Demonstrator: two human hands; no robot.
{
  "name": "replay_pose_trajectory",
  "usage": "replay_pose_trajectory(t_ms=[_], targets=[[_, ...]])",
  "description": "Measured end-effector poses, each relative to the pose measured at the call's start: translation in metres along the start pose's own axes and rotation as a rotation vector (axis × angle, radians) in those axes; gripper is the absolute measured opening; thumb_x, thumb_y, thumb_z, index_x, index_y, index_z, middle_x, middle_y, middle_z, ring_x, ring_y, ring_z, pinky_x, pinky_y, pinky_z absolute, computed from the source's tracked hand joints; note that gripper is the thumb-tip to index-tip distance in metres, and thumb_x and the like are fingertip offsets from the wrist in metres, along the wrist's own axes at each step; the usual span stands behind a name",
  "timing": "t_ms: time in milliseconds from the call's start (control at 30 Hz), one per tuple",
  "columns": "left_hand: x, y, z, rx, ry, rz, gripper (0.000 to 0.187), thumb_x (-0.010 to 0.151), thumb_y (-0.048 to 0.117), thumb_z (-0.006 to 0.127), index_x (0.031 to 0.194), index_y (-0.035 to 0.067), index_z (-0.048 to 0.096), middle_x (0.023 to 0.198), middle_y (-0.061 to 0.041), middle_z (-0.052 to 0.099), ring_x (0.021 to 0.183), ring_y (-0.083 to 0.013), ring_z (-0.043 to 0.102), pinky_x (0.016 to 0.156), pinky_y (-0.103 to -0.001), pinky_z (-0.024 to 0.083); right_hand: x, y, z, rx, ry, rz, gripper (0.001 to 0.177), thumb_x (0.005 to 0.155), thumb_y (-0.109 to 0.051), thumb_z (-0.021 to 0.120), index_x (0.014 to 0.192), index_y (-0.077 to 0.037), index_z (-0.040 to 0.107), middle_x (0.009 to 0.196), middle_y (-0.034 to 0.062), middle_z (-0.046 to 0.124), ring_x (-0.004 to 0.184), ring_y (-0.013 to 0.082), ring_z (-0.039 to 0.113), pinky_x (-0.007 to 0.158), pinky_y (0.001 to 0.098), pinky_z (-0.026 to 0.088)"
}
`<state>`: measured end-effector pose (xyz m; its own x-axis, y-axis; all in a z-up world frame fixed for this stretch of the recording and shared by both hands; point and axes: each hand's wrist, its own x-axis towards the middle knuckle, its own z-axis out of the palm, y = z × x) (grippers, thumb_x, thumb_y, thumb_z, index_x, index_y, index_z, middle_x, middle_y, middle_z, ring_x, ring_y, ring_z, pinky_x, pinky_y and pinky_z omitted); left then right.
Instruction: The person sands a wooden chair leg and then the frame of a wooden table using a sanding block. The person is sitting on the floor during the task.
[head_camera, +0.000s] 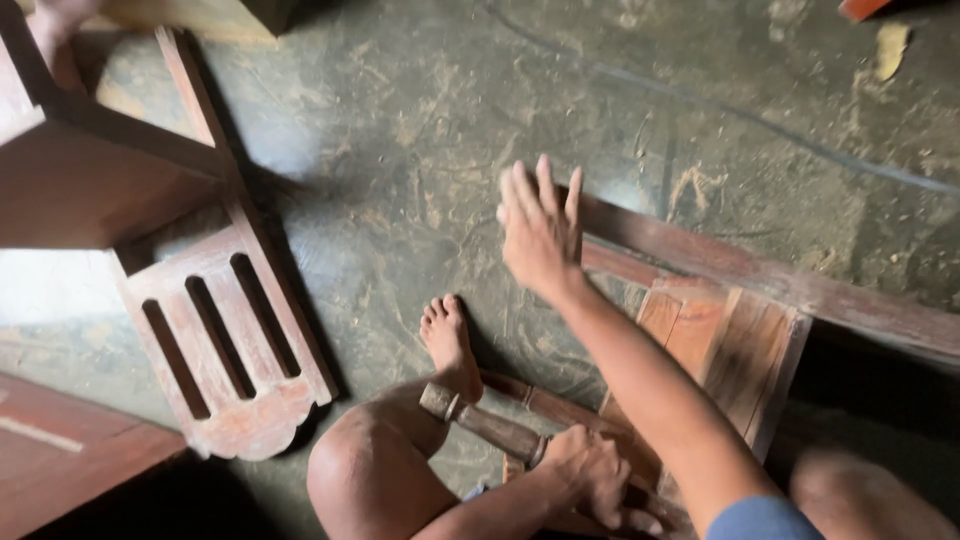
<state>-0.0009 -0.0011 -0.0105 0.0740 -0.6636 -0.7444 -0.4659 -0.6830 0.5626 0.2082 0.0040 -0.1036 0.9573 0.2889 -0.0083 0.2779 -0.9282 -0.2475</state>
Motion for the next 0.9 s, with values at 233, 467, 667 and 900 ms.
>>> replay_pose_trajectory(t_ms=[233,467,667,900], targets=[[0.0,0.003,0.002,0.004,-0.06,-0.005,0.09,0.076,0.078,0.041,0.129,0.014,0.076,0.126,-0.015,0.077,0.114,-0.0342,0.075,0.09,-0.044,0.058,0.01,0.001,0.001,0.027,-0.09,0.003,0.053,0.113,-0.03,0.035,0.163,-0.013,0.039,0.171,0.0103,0.04,0.16,0.0419,0.026,0.128,0.0726,0.003],[-0.003,0.004,0.0,-0.022,-0.011,-0.038,0.066,0.081,0.059,0.057,0.125,0.017,0.081,0.127,-0.014,0.079,0.118,-0.0321,0.074,0.095,-0.042,0.057,0.008,0.011,0.001,0.039,-0.082,-0.059,0.051,0.113,-0.028,0.035,0.159,-0.012,0.048,0.168,0.0087,0.045,0.159,0.0426,0.029,0.125,0.0782,0.003],[-0.005,0.004,0.003,-0.022,-0.027,-0.014,0.109,0.07,0.086,0.03,0.129,0.006,0.075,0.128,-0.022,0.075,0.116,-0.0395,0.073,0.096,-0.047,0.054,-0.02,-0.001,0.024,-0.001,0.029,-0.092,0.05,0.115,-0.032,0.041,0.16,-0.012,0.048,0.168,0.0122,0.046,0.16,0.0391,0.032,0.13,0.0709,-0.002],[-0.007,0.004,-0.004,-0.002,-0.04,-0.014,0.083,0.079,0.077,0.044,0.119,0.014,0.082,0.126,-0.015,0.078,0.117,-0.0348,0.074,0.094,-0.045,0.058,0.019,0.017,0.022,-0.028,-0.054,-0.007,0.056,0.114,-0.04,0.033,0.163,-0.016,0.043,0.167,0.0084,0.047,0.162,0.0431,0.024,0.122,0.0778,-0.011]])
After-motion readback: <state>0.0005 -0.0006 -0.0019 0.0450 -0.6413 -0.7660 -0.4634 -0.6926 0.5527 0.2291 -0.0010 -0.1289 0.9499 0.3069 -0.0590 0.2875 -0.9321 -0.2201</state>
